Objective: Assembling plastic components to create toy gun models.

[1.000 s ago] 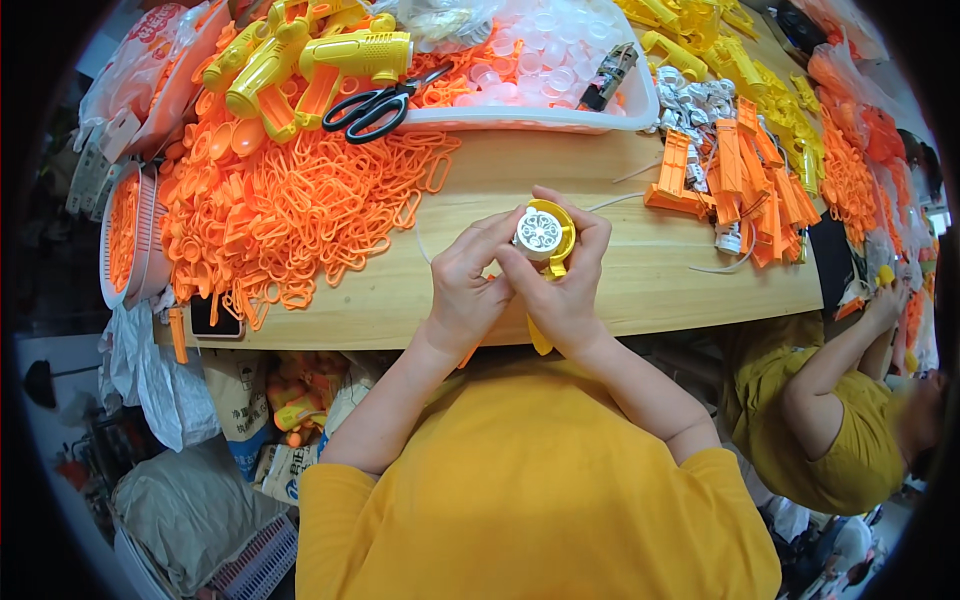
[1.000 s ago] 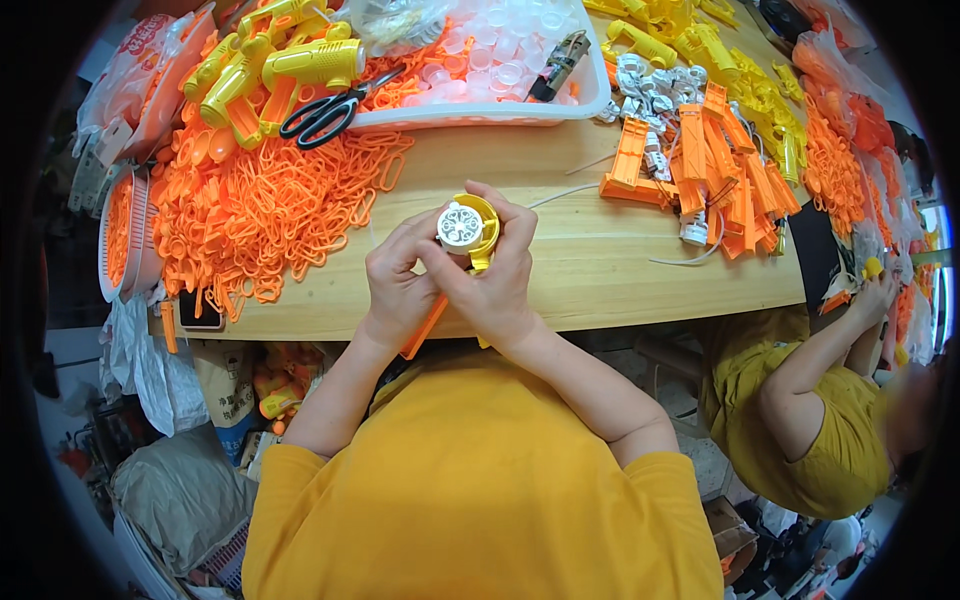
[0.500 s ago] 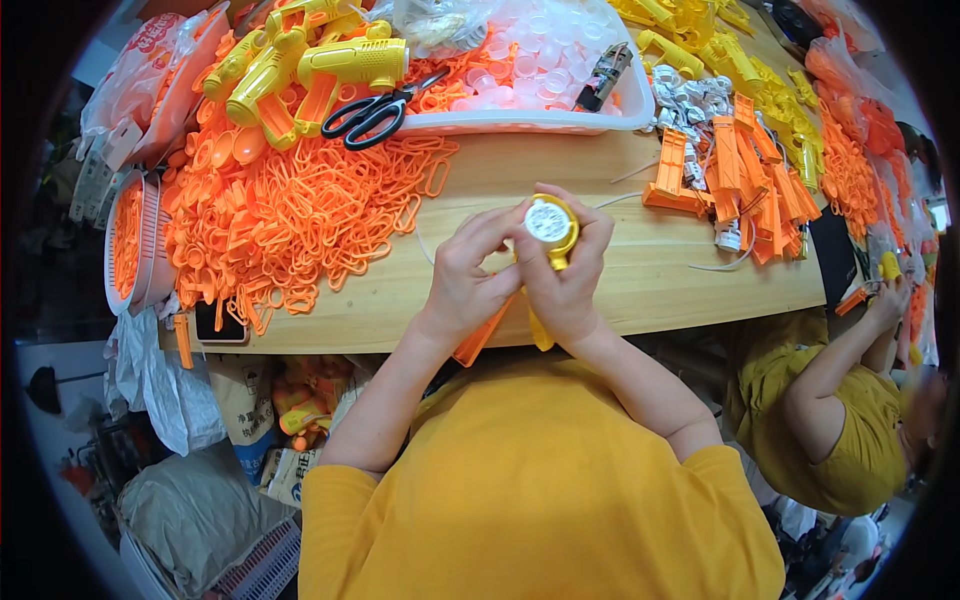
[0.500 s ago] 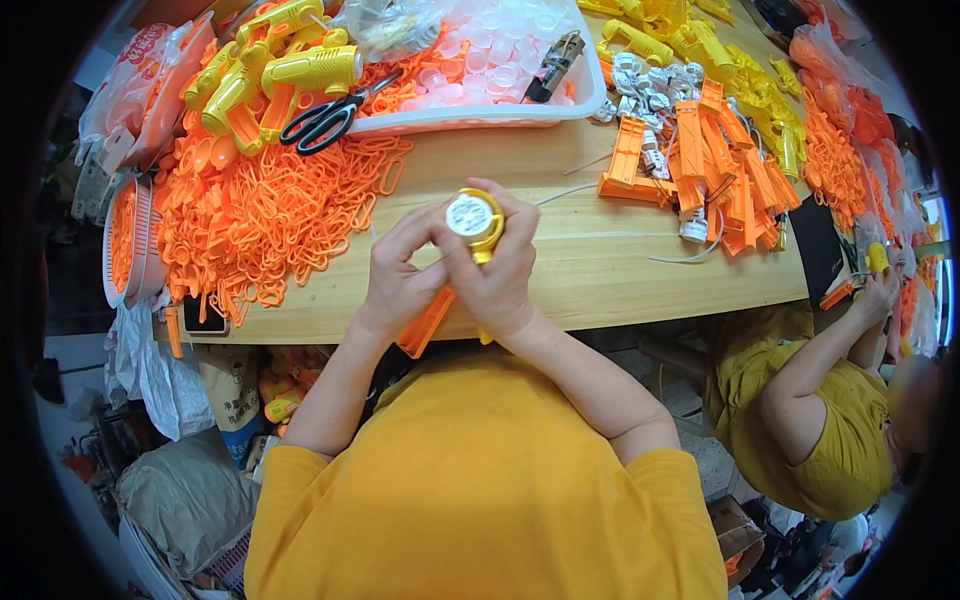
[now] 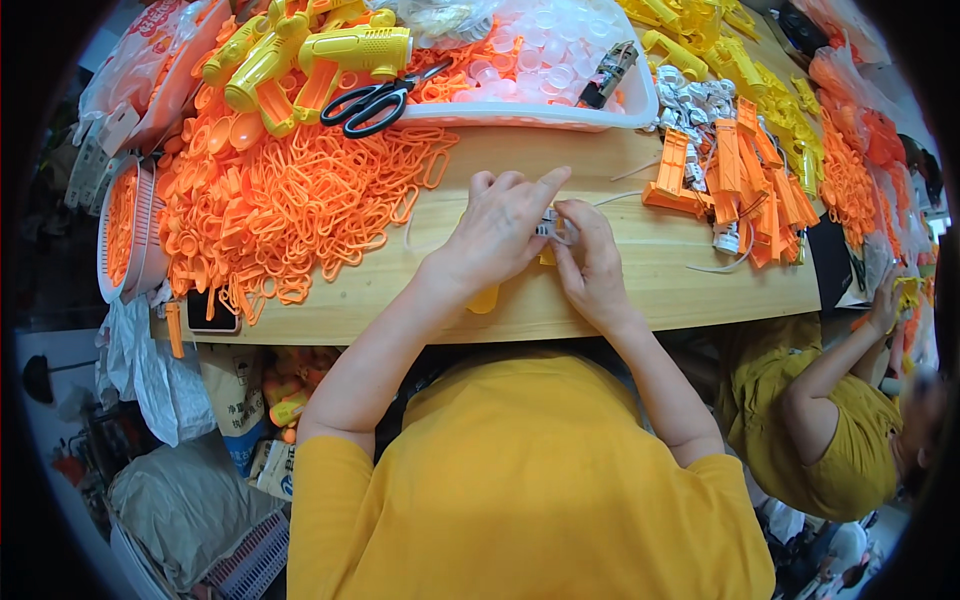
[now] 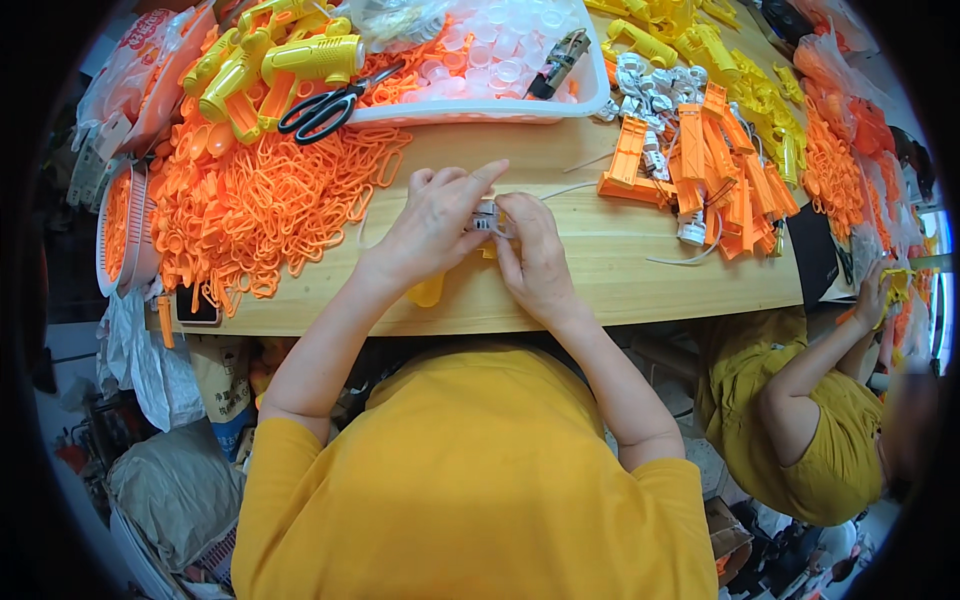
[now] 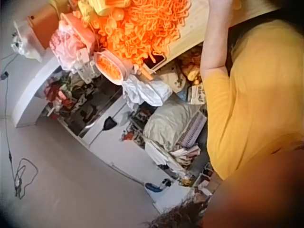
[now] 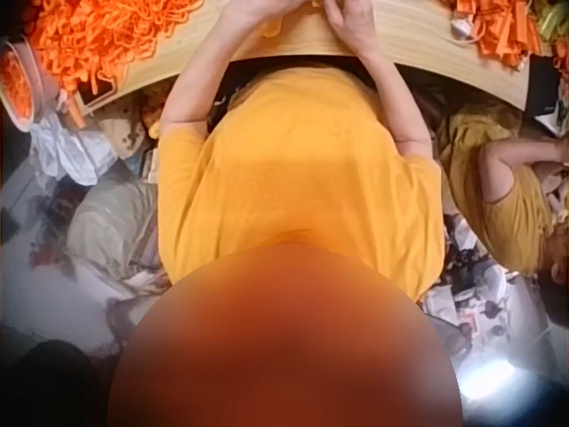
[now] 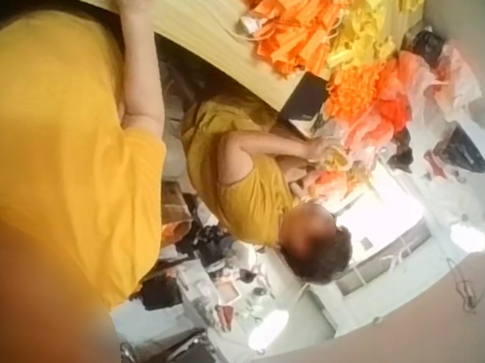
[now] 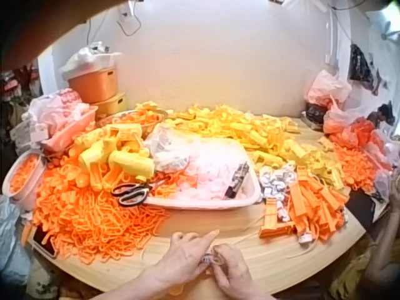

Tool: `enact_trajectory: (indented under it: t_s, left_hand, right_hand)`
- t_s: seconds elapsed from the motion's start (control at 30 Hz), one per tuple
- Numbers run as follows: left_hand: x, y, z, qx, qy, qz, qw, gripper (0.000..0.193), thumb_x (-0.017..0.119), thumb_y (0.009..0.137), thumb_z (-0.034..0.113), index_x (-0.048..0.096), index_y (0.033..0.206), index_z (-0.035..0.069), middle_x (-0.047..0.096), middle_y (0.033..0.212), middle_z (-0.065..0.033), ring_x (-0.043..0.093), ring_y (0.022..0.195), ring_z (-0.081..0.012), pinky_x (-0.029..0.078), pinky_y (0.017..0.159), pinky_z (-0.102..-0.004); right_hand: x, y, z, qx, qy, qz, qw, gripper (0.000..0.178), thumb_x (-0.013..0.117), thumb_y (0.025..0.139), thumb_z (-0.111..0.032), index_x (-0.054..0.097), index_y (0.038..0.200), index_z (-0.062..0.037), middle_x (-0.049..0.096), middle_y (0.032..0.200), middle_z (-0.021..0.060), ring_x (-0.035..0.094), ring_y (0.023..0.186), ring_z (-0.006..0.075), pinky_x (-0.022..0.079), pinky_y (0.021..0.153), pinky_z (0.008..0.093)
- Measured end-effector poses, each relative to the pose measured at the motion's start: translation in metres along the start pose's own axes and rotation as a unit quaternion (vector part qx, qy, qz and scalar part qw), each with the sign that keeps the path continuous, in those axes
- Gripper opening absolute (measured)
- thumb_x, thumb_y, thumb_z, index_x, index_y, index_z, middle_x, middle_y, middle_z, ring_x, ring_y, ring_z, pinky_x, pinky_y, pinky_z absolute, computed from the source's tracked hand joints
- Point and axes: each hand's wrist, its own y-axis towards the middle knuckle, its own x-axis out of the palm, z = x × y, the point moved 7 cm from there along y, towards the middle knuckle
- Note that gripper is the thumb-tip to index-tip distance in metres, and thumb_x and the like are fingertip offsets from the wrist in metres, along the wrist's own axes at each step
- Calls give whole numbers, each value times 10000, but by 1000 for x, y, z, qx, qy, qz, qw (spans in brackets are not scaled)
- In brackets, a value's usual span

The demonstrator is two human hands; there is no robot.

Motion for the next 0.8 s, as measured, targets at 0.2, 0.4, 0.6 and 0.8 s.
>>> enact_trajectory:
  t_s: [0.2, 0.4, 0.6, 0.8]
  left_hand:
    - [-20, -22, -21, -51, 38, 92, 994, 227, 760, 699, 167, 682, 897, 91, 616, 1039, -96, 515, 1073, -249, 311, 879, -434]
    - [-20, -30, -24, -60, 12, 128, 990, 137, 737, 716, 155, 671, 799, 68, 603, 1102, -99, 511, 1095, -255, 303, 901, -447]
    - [-8, -55, 3, -2, 100, 192, 976, 191, 681, 731, 97, 642, 917, 72, 559, 1177, -85, 481, 1160, -271, 270, 979, -496]
    - [1, -74, 7, 10, 150, 166, 975, 328, 679, 730, 119, 649, 1055, 84, 512, 1280, -91, 444, 1209, -280, 253, 1017, -507]
  right_hand:
    - [6, 5, -9, -29, -51, 11, 998, 393, 658, 750, 66, 554, 1111, -49, 556, 1087, 155, 535, 1014, 321, 449, 858, 390]
    - [13, 5, -14, -21, -61, 34, 997, 285, 690, 734, 37, 613, 992, -55, 548, 1112, 154, 527, 1024, 316, 452, 860, 375]
    - [14, 7, -15, -30, -72, 39, 996, 255, 709, 740, 1, 620, 973, -56, 542, 1171, 177, 519, 1046, 319, 456, 873, 378]
    - [20, 7, -8, 5, -77, 62, 995, 243, 742, 740, -37, 606, 940, -50, 555, 1167, 171, 517, 1044, 309, 453, 871, 372]
